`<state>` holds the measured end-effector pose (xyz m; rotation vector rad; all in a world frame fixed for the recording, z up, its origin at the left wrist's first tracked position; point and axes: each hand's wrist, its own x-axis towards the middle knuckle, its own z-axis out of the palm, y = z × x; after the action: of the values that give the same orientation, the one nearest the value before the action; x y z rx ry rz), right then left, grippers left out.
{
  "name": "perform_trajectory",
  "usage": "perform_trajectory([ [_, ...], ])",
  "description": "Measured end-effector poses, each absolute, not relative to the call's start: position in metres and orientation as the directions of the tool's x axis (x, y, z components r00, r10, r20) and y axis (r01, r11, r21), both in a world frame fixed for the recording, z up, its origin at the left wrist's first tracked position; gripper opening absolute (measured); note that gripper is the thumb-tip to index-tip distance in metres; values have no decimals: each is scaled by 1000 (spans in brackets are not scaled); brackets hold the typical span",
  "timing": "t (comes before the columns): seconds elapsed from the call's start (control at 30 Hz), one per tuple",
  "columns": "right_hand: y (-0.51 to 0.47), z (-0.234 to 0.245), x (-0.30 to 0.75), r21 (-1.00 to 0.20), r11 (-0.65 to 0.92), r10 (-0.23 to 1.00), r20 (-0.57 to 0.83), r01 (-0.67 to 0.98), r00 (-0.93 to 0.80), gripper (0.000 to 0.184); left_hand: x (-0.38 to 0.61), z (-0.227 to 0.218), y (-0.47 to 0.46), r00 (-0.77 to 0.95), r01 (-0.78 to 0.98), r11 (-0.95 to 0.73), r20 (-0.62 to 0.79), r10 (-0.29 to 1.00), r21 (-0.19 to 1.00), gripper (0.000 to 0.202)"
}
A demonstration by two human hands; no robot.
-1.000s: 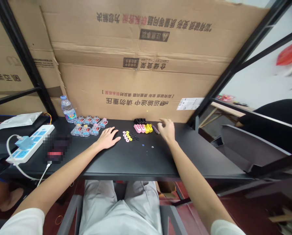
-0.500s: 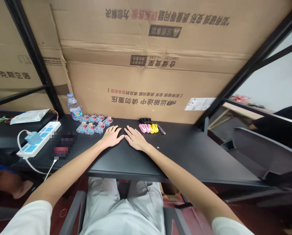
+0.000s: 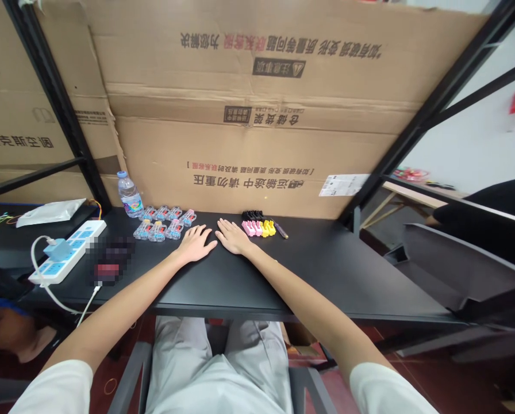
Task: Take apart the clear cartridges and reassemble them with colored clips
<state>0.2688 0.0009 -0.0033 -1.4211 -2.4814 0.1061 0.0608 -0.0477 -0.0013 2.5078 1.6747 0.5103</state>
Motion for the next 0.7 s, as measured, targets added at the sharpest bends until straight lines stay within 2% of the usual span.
perform_trajectory([
  [0.2,-36,7,269,-161,596,768,402,787,-499,59,61,2,-55,358,875,-418,255,898,244,57],
  [0.47,-68,-1,275,-160,630,731,454,760,-510,46,61,2,-68,386,858,-452,274,881,244,45],
  [0.7,-47,4,290,-209,602,751,474,771,-459,50,54,7,-63,362,871,-424,257,896,248,50],
])
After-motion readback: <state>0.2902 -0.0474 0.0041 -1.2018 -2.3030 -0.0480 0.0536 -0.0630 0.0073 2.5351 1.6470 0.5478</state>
